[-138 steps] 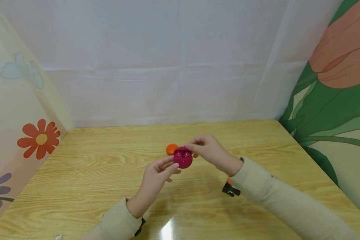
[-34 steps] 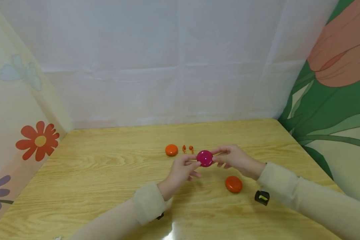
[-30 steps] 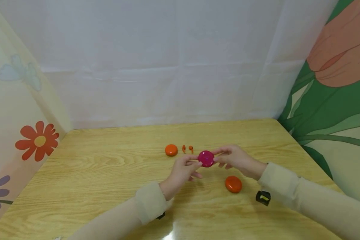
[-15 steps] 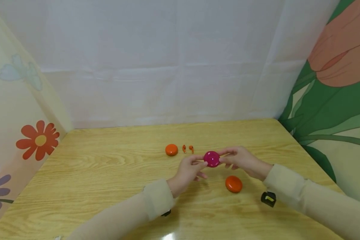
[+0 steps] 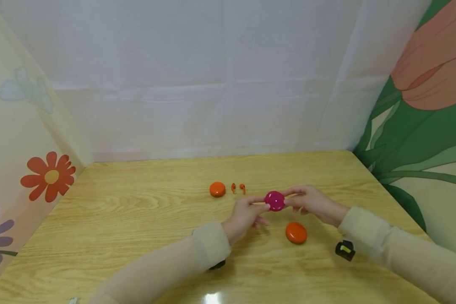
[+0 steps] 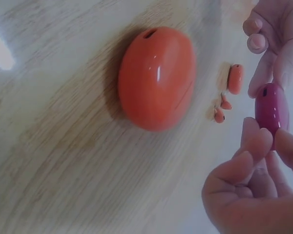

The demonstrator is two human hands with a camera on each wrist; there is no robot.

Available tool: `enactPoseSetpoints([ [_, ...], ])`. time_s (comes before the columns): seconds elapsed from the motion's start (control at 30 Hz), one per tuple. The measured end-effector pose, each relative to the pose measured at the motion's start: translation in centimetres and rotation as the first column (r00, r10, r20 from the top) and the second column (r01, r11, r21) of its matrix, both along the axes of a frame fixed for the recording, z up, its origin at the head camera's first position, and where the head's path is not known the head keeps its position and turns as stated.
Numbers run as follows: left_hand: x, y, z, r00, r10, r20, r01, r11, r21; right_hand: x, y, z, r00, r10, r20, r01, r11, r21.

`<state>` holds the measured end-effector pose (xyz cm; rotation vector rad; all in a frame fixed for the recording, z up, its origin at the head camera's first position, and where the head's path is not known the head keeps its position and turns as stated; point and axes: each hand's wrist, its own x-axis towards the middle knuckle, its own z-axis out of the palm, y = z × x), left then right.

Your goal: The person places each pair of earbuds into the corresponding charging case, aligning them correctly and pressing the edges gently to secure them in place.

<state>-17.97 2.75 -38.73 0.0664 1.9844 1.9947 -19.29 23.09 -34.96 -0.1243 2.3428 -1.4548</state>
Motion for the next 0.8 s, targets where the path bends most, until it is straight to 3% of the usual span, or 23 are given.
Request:
enactPoseSetpoints([
  [0.27,-0.7,0.9,-0.3,0.995,-0.007,0.095,0.004,0.999,0.039,-0.3,0.9,-0.6,1.000,0.003,0.019,-0.002,1.000,-0.011],
  [0.8,-1.2,2.9,-0.6,0.988,0.026,0.151,-0.023,0.999,-0.023,-1.1,2.5,-2.0,0.998,0.018,0.068,-0.014,0.999,-0.051],
])
